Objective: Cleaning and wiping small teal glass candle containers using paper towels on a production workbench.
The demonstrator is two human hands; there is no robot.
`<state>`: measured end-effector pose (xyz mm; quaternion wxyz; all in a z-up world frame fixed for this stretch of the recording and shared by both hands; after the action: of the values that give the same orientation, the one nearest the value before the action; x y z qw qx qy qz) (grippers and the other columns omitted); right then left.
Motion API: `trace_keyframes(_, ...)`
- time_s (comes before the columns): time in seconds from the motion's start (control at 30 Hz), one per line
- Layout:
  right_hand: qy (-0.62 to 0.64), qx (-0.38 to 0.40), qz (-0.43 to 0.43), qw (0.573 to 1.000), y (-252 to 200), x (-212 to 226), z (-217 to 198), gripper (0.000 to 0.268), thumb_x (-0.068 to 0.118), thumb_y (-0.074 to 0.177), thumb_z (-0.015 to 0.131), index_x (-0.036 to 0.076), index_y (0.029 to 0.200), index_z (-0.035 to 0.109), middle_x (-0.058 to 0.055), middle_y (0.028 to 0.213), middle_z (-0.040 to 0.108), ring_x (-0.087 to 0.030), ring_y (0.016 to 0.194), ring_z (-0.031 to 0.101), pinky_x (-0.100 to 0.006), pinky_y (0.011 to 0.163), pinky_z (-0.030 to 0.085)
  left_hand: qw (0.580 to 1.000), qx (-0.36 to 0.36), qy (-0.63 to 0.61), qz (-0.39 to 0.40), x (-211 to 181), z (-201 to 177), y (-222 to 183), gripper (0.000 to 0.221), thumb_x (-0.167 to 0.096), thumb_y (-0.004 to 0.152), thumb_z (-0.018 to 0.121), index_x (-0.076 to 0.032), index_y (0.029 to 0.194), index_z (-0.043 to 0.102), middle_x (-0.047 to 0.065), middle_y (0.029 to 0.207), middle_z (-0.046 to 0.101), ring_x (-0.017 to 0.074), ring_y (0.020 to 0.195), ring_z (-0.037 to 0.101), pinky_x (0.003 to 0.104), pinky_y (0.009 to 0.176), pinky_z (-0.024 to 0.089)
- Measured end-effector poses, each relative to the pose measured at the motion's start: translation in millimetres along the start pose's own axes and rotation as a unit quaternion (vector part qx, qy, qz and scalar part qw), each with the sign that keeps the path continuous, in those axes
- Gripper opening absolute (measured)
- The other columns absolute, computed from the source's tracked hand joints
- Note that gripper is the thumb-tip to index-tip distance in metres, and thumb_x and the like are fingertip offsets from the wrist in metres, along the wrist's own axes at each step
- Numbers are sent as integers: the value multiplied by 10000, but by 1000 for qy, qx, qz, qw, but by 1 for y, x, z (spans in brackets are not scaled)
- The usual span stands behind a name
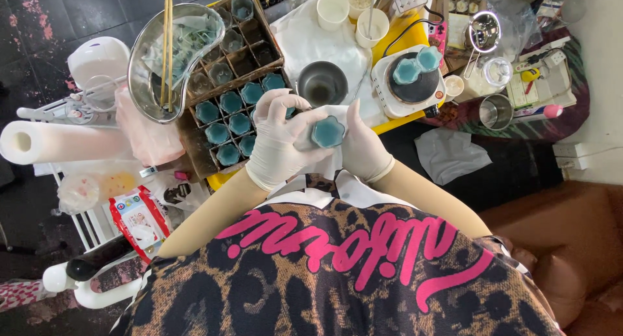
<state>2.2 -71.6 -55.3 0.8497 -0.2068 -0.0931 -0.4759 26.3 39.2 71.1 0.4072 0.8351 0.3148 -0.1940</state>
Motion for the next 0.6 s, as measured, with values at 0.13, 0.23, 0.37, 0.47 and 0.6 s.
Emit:
trace_keyframes(0.13,-172,-28,-43,984,7,4,-10,796,647,1072,249,-30,1393,520,-135,1335,612,-221,1260,585,-386,1151,443,997,22,65,-39,-1,7,-4,548,-350,663,955,-183,1138,741,26,1235,548,318,1320,428,477,1093,340)
trace_keyframes(0.23,-122,-58,-32,990,9,0,-32,840,712,1008,271,-8,1336,553,-119,1280,626,-198,1188,609,-366,1062,487,995,47,51,-69,2,19,-9,584,-396,666,943,-159,1161,742,7,1257,588,320,1383,418,494,1117,316)
trace_keyframes(0.37,-87,-84,-33,992,9,2,-55,915,817,954,304,9,1299,559,-118,1253,626,-189,1157,632,-346,1030,521,993,52,6,-106,10,30,-14,687,-498,649,932,-129,1187,718,37,1272,606,338,1367,448,506,1106,315)
trace_keyframes(0.47,-152,-77,-30,985,3,8,-44,1085,897,877,249,-56,1250,609,-156,1192,670,-211,1075,668,-349,965,541,993,66,-7,-95,8,32,-12,720,-549,662,918,-146,1216,697,25,1289,610,319,1346,488,498,1116,335)
trace_keyframes(0.6,-155,-65,-18,986,-2,11,-23,1153,920,797,207,-62,1233,624,-154,1189,693,-212,1087,679,-340,987,550,992,78,-33,-91,5,37,-9,714,-532,660,921,-162,1228,701,34,1287,608,319,1329,488,501,1099,340)
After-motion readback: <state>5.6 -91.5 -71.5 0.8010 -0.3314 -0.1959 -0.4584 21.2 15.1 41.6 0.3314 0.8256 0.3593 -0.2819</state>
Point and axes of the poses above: each hand's wrist, its own y-axis towards the middle knuckle, its own z-axis out of the palm, x = y × z, the point moved 9 cm from there along y, towards the middle knuckle
